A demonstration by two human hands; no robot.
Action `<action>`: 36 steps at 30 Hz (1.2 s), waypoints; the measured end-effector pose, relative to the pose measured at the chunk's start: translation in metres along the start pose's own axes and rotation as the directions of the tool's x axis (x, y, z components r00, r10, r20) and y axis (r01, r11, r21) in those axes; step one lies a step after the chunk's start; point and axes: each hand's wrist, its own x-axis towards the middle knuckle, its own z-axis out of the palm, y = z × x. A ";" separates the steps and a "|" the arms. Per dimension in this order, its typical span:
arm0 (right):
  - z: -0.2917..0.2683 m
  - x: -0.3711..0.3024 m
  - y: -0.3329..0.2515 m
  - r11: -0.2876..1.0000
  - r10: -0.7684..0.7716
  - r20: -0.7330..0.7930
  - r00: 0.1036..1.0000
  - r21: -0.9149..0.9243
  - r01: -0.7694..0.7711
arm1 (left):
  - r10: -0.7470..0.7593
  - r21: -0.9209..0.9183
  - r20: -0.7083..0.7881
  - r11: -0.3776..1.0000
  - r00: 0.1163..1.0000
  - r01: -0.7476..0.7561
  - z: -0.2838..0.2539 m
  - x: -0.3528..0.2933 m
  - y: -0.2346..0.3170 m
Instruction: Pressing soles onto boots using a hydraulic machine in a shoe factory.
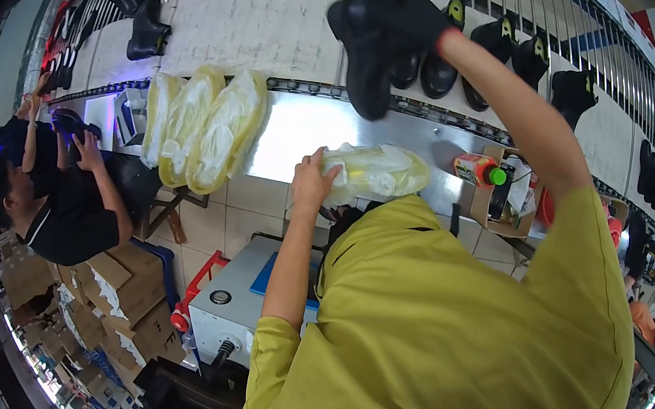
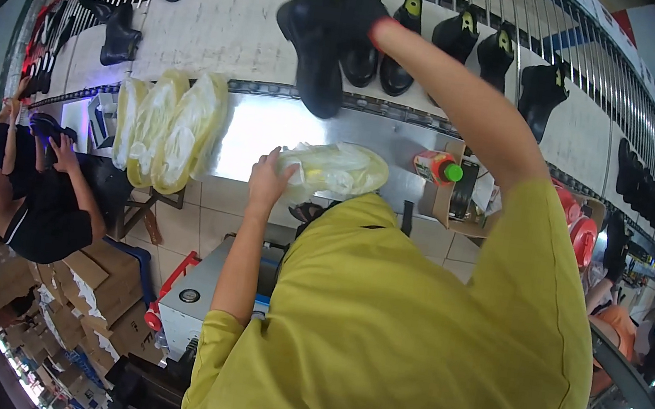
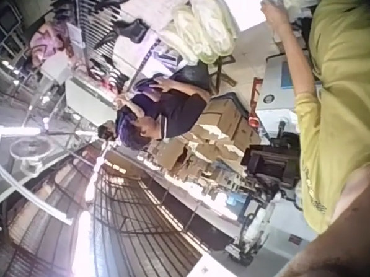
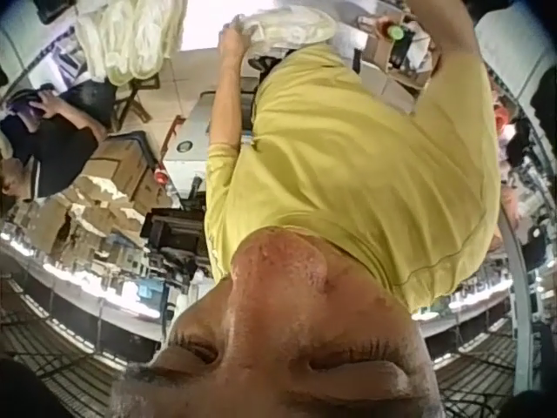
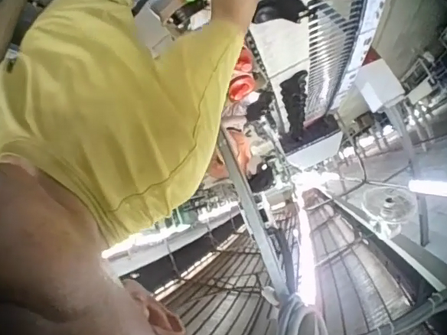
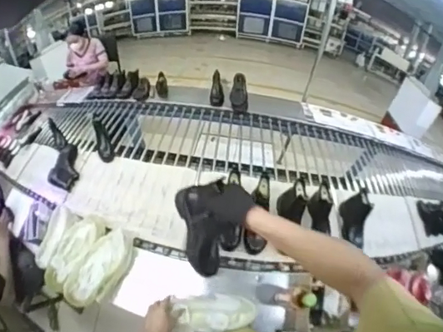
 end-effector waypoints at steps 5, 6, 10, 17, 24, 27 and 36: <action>0.021 0.155 0.064 0.969 -0.081 -0.203 0.976 -0.244 0.030 | -0.028 0.065 -0.080 0.997 0.996 0.033 0.011 0.017 -0.007; 0.023 0.178 0.075 0.947 -0.068 -0.185 0.980 -0.321 0.005 | -0.025 0.044 -0.131 0.999 0.991 0.031 0.010 0.020 -0.007; 0.075 0.204 0.005 0.977 0.178 -0.049 0.983 -0.107 -0.183 | -0.240 -0.077 -0.296 0.971 0.925 0.227 0.025 -0.002 -0.037; 0.084 0.202 0.039 0.967 0.225 -0.405 0.886 0.204 -0.152 | -0.417 -0.521 -0.178 0.808 0.891 0.274 0.014 -0.020 -0.009; 0.206 -0.036 -0.010 0.918 -0.279 -0.205 0.938 0.229 0.323 | -0.242 -0.245 -0.260 0.953 0.935 0.179 -0.007 -0.012 -0.042; 0.267 -0.117 0.004 0.832 -0.555 -0.107 0.825 -0.043 0.554 | -0.196 -0.236 -0.333 0.964 0.922 0.120 -0.013 -0.006 -0.032; 0.280 -0.110 -0.003 0.872 -0.440 0.010 0.898 -0.232 0.430 | -0.382 -0.965 0.073 0.205 0.921 0.162 -0.010 -0.015 -0.038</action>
